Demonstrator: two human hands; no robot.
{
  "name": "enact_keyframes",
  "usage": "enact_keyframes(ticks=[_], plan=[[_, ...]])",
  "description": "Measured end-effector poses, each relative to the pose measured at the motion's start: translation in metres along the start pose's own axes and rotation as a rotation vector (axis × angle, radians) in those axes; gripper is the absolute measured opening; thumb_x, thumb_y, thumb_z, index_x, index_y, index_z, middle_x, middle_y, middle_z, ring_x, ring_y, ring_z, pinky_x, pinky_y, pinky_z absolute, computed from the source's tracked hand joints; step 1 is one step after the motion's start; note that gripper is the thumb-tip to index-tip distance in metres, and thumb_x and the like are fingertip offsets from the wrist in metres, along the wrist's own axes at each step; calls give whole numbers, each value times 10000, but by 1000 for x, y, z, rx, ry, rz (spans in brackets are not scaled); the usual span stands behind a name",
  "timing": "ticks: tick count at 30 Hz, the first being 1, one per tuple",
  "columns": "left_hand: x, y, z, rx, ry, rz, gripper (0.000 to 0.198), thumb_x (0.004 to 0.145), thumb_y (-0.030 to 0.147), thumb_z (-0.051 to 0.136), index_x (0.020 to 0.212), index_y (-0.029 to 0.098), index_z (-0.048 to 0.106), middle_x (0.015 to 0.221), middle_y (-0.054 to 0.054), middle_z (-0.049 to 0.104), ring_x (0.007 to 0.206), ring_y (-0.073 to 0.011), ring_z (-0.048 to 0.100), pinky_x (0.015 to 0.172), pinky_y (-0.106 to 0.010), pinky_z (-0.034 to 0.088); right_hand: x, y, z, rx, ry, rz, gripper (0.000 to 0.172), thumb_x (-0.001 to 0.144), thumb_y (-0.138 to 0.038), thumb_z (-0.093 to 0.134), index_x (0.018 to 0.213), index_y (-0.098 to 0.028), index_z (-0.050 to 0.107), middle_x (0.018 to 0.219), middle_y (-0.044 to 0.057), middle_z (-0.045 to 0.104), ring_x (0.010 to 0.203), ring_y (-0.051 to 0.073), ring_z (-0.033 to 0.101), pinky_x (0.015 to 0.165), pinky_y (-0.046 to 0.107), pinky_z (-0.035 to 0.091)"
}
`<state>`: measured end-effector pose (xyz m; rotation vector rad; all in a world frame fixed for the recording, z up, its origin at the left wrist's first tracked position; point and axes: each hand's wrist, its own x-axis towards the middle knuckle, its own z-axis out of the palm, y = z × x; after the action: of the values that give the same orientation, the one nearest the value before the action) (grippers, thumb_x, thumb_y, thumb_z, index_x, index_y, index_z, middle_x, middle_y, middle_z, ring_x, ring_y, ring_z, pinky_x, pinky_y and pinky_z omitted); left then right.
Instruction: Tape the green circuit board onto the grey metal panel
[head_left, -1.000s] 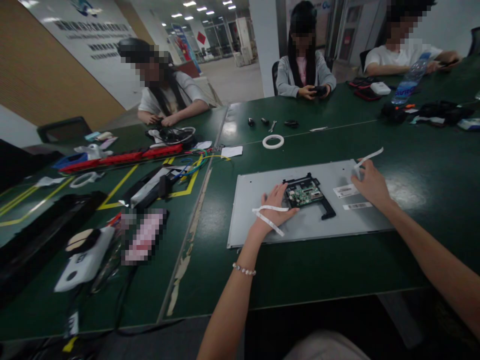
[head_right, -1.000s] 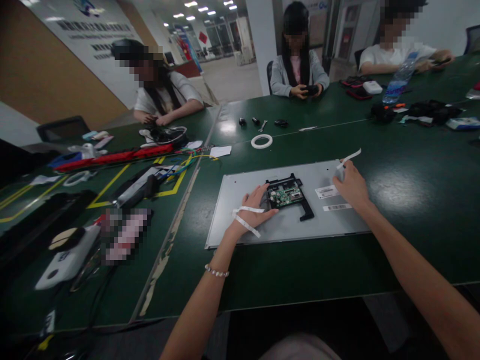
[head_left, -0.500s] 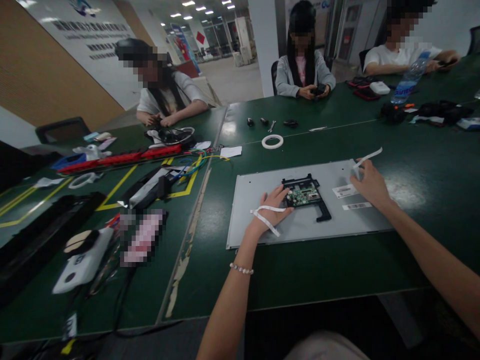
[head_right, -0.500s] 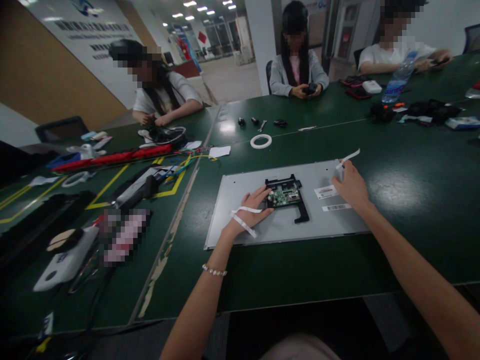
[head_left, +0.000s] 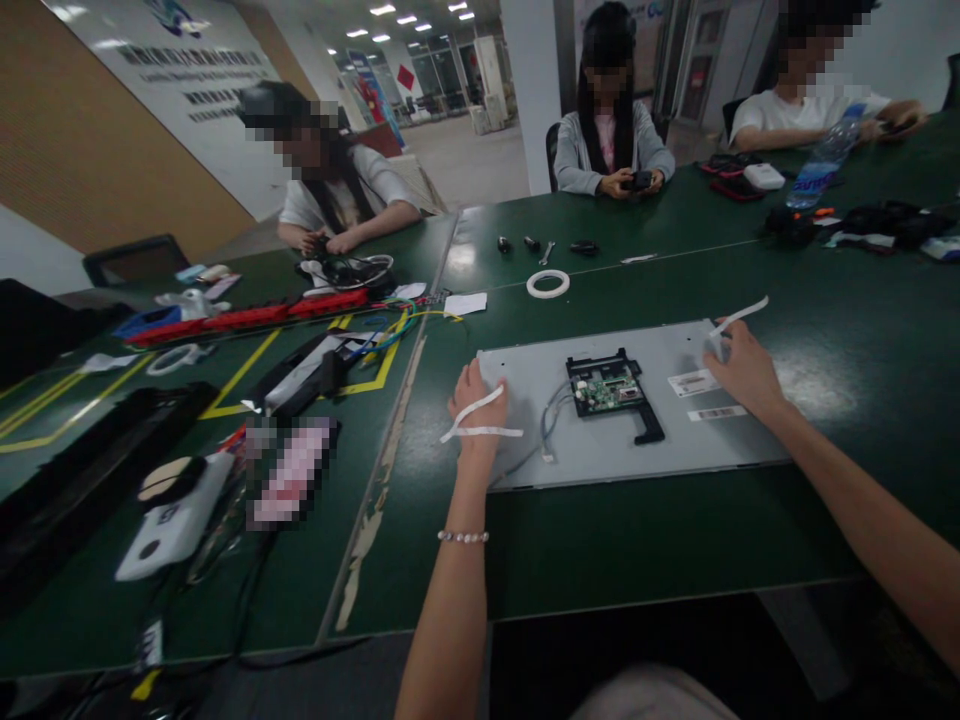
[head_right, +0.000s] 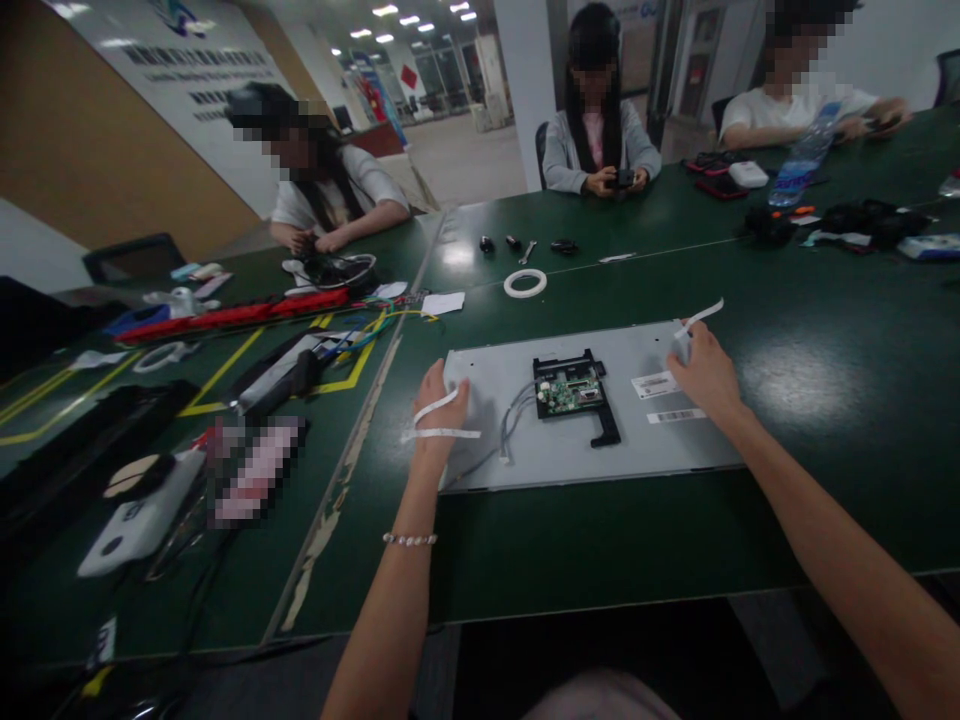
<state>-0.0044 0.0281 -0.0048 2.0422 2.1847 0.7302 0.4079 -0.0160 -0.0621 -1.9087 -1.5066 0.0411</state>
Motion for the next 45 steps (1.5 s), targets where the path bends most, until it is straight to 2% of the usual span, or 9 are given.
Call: enact_keyframes(ticks=[3,6,14,20,27,31,36,40,45], plan=[[5,-16,2,-52,-13,-69,554,885,359,500,1382,137,398,1379,-149,512,1288,-261,475,1063,-374,397,0,1,0,9,1,3,550,784,-339,537,1300,-171,449,1184,156,577,1062,296,586,886,455,480],[6,-21,5,-65,-38,-108,521,889,359,485,1359,144,421,1305,-142,575,1218,-258,542,1018,-358,436,0,1,0,26,2,9,551,783,-335,545,1302,-180,446,1202,150,571,1071,296,584,887,452,480],[-3,-5,-4,84,-53,-43,426,892,328,453,1264,123,483,1079,-175,655,1039,-297,626,872,-398,488,0,-1,-2,76,-9,12,563,776,-349,559,1304,-192,441,1190,140,579,1068,299,587,875,452,481],[-17,6,-14,258,-59,-33,500,892,373,472,1306,95,446,1107,-215,625,1031,-338,597,880,-452,462,-1,-3,-1,80,-12,13,590,764,-362,579,1311,-195,436,1211,143,574,1053,298,599,871,451,489],[-17,4,-7,261,11,-71,583,885,407,487,1361,82,404,1196,-245,568,1091,-414,541,863,-559,451,-3,-5,-1,57,-21,9,577,774,-357,574,1310,-199,431,1204,136,578,1051,293,603,866,441,493],[-10,5,-1,22,-10,131,550,893,396,500,1374,148,400,1339,-186,501,1242,-336,472,1008,-510,408,-3,-4,0,52,-19,1,577,779,-367,569,1314,-203,432,1202,145,577,1051,303,601,854,451,496],[-19,21,5,-282,-202,505,576,900,422,511,1407,201,352,1443,-123,421,1350,-227,381,1109,-427,354,-2,-3,0,30,-30,-2,566,777,-369,560,1305,-202,443,1174,141,589,1039,305,603,853,457,495],[-32,33,10,-331,-378,678,582,850,443,589,1364,213,439,1457,-121,415,1348,-254,394,1098,-460,364,-2,-5,-1,14,-33,-3,553,782,-356,552,1304,-206,444,1155,139,598,1043,301,601,861,454,492],[-35,32,17,-239,-427,699,617,781,460,669,1334,249,496,1474,-121,400,1347,-311,392,1090,-539,334,-3,-8,-2,-1,-37,8,543,784,-353,545,1296,-202,442,1168,137,592,1053,297,597,865,448,488]])
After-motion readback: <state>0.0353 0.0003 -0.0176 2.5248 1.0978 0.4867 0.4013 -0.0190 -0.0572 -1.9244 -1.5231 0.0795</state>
